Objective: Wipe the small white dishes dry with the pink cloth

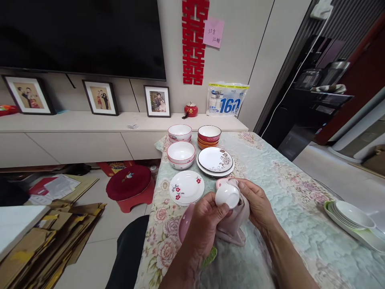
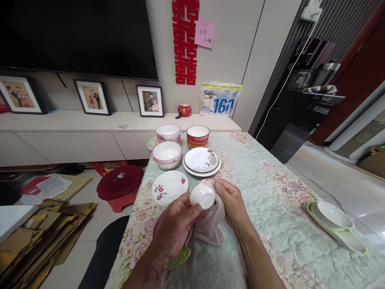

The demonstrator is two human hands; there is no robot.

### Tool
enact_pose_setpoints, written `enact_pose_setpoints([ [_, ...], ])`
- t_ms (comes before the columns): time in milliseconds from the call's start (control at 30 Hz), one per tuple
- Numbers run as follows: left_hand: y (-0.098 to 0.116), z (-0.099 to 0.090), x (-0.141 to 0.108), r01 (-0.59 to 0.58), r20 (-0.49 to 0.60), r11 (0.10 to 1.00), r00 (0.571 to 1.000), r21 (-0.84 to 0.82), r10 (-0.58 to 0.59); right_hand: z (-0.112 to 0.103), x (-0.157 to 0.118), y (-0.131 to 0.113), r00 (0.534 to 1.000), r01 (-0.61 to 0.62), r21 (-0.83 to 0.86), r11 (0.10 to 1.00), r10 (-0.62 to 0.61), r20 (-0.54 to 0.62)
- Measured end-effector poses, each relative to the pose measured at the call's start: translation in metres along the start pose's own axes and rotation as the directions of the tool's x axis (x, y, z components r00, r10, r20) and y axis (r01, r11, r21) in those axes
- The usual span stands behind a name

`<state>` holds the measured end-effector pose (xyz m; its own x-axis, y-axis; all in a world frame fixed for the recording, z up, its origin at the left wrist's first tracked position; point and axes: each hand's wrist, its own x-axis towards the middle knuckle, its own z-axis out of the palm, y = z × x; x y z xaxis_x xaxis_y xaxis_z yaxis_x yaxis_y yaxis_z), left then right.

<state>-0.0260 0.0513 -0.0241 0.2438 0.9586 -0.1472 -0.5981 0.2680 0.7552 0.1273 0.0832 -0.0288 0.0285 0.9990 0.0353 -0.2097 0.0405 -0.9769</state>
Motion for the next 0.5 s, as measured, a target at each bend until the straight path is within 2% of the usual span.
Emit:
enact_pose_setpoints([
  [67,0.000,-0.001,-0.002,0.020,0.019,0.999,1.000,0.043,-0.020,-0.004,0.001,0.000,0.996,0.085,-0.112,0.990,-0.083,0.025],
  [133,-0.003,-0.003,-0.003,-0.023,0.002,0.990,1.000,0.141,0.023,-0.006,0.003,0.001,0.970,0.244,-0.244,0.938,-0.241,0.045],
  [233,-0.007,-0.005,-0.005,-0.096,-0.060,0.918,0.990,0.384,0.129,0.000,-0.001,0.003,0.854,0.492,-0.439,0.752,-0.514,0.077],
  [300,-0.006,-0.005,-0.006,-0.124,-0.077,0.836,0.978,0.534,0.194,0.007,-0.006,0.003,0.773,0.587,-0.527,0.614,-0.619,0.140],
  [400,-0.001,-0.003,-0.007,-0.175,-0.088,0.711,0.945,0.681,0.316,0.016,-0.015,0.001,0.712,0.671,-0.563,0.484,-0.634,0.304],
  [433,0.000,-0.002,-0.008,-0.187,-0.087,0.685,0.935,0.704,0.344,0.017,-0.015,0.001,0.706,0.682,-0.558,0.472,-0.624,0.335],
  [500,-0.001,-0.002,-0.008,-0.194,-0.075,0.675,0.935,0.712,0.347,0.015,-0.013,0.000,0.735,0.653,-0.558,0.512,-0.605,0.305],
])
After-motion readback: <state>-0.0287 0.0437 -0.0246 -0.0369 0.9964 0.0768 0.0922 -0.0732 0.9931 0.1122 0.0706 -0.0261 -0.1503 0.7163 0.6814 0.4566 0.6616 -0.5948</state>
